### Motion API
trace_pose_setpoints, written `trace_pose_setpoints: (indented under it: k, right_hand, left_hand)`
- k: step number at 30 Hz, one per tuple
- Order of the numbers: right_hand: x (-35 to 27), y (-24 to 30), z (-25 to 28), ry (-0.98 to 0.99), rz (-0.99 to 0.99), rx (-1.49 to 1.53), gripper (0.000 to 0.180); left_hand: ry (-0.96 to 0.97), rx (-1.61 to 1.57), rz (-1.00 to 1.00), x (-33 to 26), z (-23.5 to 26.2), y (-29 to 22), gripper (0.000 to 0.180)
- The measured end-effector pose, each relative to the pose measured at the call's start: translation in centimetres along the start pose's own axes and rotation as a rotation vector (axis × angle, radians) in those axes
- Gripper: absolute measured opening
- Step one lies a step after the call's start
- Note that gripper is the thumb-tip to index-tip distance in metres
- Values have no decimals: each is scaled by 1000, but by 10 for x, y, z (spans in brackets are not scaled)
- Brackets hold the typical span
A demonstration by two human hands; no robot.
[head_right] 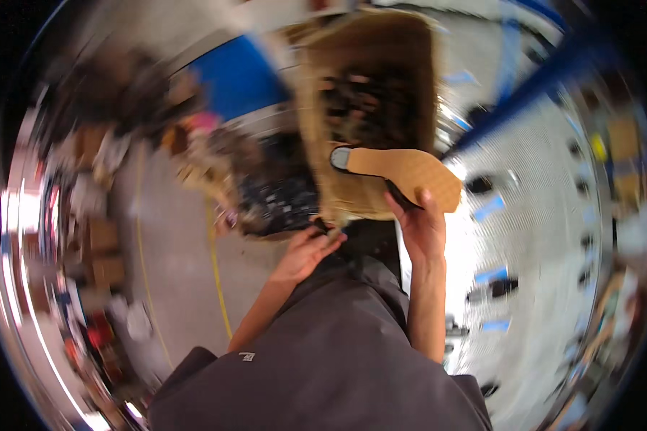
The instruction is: The person repeatedly picks up a black slipper upper and a tan sole, places them into a hydraulic press, and activates the machine to bond them. After pressing, the person removes the assembled slipper and places it on a metal mesh table. This cycle is repeated for multiple units throughout the clip.
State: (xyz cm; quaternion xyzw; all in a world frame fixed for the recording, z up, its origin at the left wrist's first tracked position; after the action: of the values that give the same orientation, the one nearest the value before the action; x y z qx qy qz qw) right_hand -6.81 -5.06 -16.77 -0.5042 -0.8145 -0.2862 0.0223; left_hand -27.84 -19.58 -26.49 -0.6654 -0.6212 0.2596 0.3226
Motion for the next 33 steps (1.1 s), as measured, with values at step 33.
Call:
trace_pose_setpoints:
  k: [33]
  right_hand:
    - [166, -174, -99, 127, -304, -33, 39]
  left_hand:
    - [11, 1208, -707, 40, 47, -317, 69]
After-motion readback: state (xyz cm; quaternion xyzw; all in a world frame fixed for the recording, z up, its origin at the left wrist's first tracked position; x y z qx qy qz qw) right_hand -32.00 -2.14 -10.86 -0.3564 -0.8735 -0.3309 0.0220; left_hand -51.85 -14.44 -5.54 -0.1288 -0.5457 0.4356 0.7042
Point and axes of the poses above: each hand's wrist, its own x-axis towards the middle knuckle, its own z-axis out of the back of the hand, y = z × x, the point moved 8 cm from there along x, towards the middle knuckle, and after that the axes turned 15 degrees about y, right-handed, at the moved point
